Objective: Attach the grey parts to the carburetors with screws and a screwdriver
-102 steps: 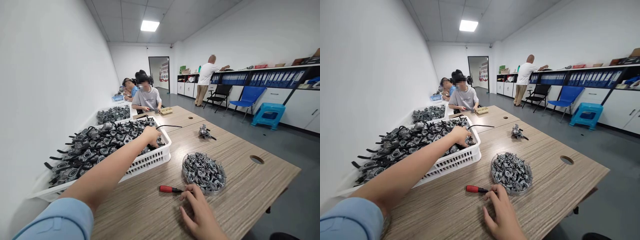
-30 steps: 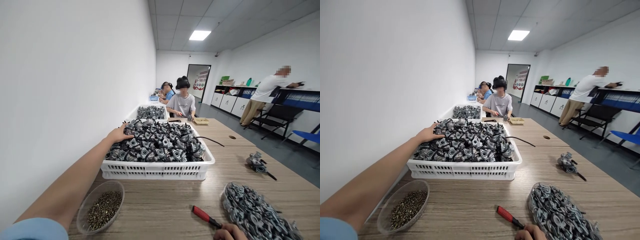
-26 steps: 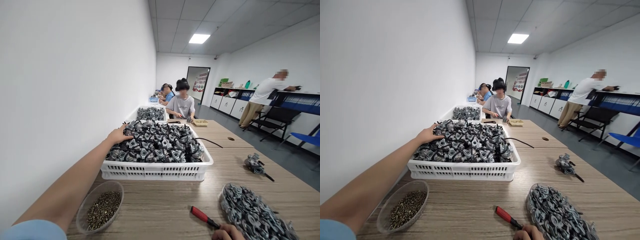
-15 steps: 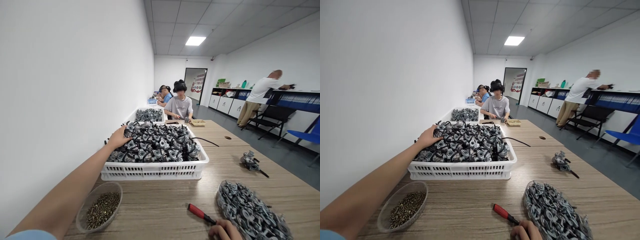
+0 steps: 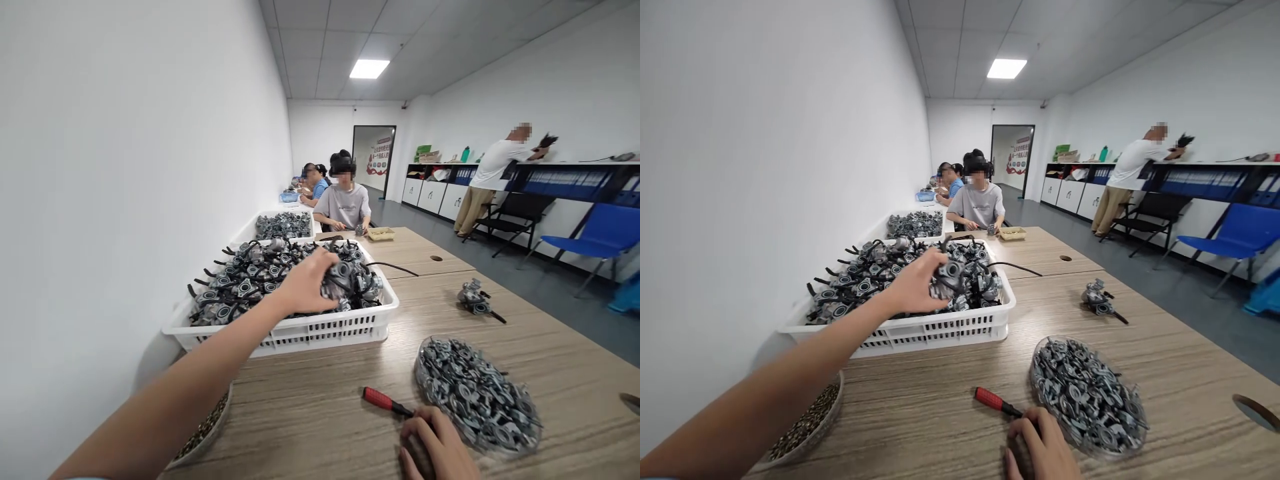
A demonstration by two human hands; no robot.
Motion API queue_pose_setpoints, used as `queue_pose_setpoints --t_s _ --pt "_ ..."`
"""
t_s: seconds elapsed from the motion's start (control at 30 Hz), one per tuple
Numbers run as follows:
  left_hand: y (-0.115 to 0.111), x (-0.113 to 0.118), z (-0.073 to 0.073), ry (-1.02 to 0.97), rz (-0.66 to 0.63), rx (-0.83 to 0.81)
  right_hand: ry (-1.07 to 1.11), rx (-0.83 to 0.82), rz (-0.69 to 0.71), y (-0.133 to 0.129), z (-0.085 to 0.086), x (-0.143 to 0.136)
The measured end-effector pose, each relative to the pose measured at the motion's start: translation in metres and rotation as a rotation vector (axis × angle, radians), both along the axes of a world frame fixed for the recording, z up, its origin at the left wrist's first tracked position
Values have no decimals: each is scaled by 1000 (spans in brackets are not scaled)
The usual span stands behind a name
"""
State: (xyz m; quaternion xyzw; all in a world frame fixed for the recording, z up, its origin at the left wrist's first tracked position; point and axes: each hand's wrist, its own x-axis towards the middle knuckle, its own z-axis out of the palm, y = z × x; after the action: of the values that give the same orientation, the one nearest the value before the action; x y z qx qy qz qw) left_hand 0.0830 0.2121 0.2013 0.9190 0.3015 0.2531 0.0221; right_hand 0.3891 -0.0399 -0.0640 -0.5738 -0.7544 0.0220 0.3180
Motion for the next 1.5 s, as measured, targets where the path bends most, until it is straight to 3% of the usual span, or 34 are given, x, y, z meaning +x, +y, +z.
queue_pose_setpoints --t_s 0.17,0.33,0.47,0.63,0.77,0.9,0.97,1.17,1.33,1.4,1.5 --pt "3 71 -19 349 -138 205 31 -74 -21 -8 9 -10" --pt "33 100 -18 515 -86 225 71 -124 -29 -8 9 -12" --pt "42 104 -18 549 -36 186 88 -146 -33 -6 9 -14" --pt "25 108 -26 610 -31 127 89 -67 -21 -7 20 -19" --pt "23 107 -10 676 -81 10 61 3 -16 -10 29 -22" --pt "32 100 8 618 -174 -234 49 27 -37 -13 33 -25" --pt "32 99 4 521 -160 -282 44 23 -39 -13 34 -26" --pt "23 104 -33 328 -80 -222 31 10 -29 -9 35 -26" --pt "31 95 -32 308 -143 -248 74 80 -28 -12 32 -29" --pt "33 93 -30 307 -141 -259 110 93 -18 -13 44 -31" --pt "30 95 -35 295 -88 -245 127 74 -6 5 85 -28"
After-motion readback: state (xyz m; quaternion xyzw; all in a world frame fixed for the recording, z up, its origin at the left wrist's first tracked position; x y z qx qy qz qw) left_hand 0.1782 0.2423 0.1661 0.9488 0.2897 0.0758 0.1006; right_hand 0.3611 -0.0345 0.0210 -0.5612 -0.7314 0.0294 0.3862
